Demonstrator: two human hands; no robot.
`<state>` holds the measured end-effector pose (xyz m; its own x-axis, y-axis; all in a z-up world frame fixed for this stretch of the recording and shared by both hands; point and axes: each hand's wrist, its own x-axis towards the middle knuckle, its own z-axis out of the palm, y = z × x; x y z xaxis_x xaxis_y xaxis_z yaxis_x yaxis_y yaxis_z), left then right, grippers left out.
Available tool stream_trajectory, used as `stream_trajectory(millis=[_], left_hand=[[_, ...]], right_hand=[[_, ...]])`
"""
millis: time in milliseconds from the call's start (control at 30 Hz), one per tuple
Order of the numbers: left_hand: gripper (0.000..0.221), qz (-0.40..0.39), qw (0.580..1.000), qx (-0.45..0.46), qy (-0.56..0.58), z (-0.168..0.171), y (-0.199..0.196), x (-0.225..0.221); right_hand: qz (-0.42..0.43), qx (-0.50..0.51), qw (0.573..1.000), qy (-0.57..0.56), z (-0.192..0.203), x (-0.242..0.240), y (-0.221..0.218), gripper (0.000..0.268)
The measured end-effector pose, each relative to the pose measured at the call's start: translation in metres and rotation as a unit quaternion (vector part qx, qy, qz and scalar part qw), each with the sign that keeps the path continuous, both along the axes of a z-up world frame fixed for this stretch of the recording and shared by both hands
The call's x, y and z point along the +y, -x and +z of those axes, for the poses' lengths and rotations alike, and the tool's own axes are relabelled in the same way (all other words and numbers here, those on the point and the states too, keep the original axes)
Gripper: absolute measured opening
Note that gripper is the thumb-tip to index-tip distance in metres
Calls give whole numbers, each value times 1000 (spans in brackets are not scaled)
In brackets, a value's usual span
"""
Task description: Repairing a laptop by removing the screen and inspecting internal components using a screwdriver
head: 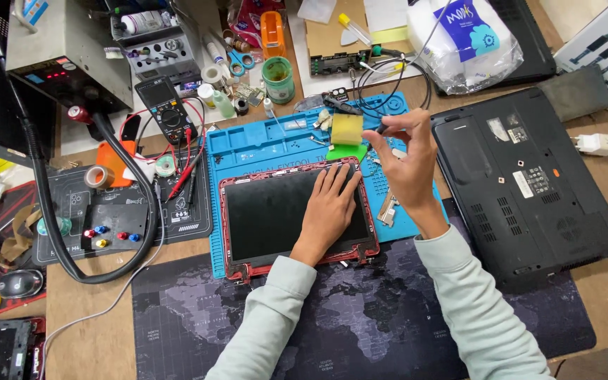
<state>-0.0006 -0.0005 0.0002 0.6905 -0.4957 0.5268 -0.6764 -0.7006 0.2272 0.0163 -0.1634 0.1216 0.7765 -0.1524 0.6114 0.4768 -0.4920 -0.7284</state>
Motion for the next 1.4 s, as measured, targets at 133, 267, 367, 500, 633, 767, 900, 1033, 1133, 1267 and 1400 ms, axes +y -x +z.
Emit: stream_trajectory(millis=[133,267,367,500,633,767,900,1033,1133,1267,1400], left_hand=[[48,-4,1000,4,4,-2,-1,0],[47,-4,1000,0,5,-3,-1,0],[48,-3,1000,0,8,-4,-1,0],[48,-2,1000,1,5,-4,-1,0],[47,-2,1000,1,6,-2,-1,0],[46,0,1000,-2,8,-3,0,-1],[47,2,1000,-6,5,-5,-1,-2],[48,-3,1000,1,6,-6,-1,-1],[49,-4,1000,0,2,-6,-1,0],[50,-6,1000,11,4,-2,3,2],[50,-16,999,31,-3,5,10,11]], right_hand=[[34,-5,999,-5,25,16,6,16],[10,3,1000,-6,14,10,4,15],[11,3,1000,-4,18,13,5,18],[17,10,1000,-11,22,16,6,16],[10,13,1000,-4,17,10,4,15],[-7,15,1000,7,8,5,3,23],[1,18,1000,9,8,5,4,25],[42,24,999,-1,24,13,9,22],[54,26,998,-7,26,17,9,23],[47,12,999,-2,18,20,8,23],[34,-11,999,6,16,22,10,25]])
